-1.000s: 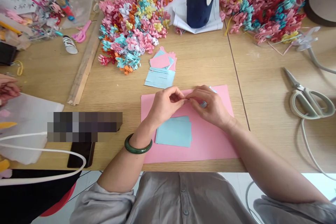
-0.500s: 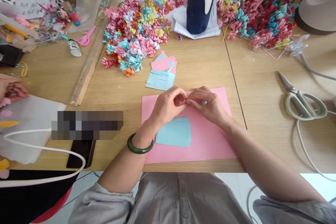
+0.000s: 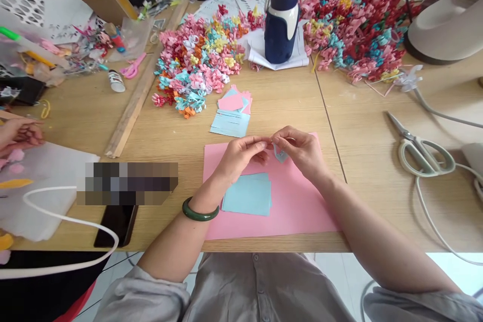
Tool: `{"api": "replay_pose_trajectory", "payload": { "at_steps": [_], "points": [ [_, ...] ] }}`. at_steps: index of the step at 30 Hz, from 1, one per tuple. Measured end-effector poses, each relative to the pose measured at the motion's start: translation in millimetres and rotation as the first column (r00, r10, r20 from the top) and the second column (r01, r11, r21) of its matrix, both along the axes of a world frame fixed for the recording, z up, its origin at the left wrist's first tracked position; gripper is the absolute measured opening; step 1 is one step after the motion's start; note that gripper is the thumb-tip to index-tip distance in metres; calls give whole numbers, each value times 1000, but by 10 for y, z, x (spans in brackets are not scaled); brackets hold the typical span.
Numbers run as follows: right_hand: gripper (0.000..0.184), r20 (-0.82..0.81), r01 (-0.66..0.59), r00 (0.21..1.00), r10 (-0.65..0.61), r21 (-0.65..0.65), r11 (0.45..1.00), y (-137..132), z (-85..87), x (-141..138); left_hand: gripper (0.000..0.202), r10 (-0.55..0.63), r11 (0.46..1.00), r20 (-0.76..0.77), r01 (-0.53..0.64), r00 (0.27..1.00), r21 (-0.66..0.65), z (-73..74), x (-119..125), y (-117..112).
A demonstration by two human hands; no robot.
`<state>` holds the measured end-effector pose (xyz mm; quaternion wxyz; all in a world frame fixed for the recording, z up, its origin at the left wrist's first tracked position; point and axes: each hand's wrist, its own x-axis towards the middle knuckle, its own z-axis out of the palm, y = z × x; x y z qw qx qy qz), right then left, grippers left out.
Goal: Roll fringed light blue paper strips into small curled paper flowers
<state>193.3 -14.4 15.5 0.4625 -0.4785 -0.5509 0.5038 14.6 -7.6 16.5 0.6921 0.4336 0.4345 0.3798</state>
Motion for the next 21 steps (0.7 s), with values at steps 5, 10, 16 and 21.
{"api": "replay_pose_trajectory", "payload": {
  "at_steps": [5, 10, 16, 21],
  "points": [
    [22, -4, 10, 1000, -11, -64, 998, -42, 76, -39, 31, -65, 997, 20, 65, 998, -40, -14, -3, -6],
    [19, -13, 9, 1000, -10, -74, 997, -67, 114, -70, 30, 10, 1000, -10, -10, 1000, -10, -34, 63, -30],
    [18, 6, 9, 1000, -8, -119, 993, -69, 123, -80, 26, 7, 999, -20, -7, 1000, 35, -51, 84, -32],
    [17, 29, 14, 1000, -12, -105, 994, -75, 130, -89, 24, -2, 1000, -7, 2, 1000, 10, -49, 66, -40]
  ]
}}
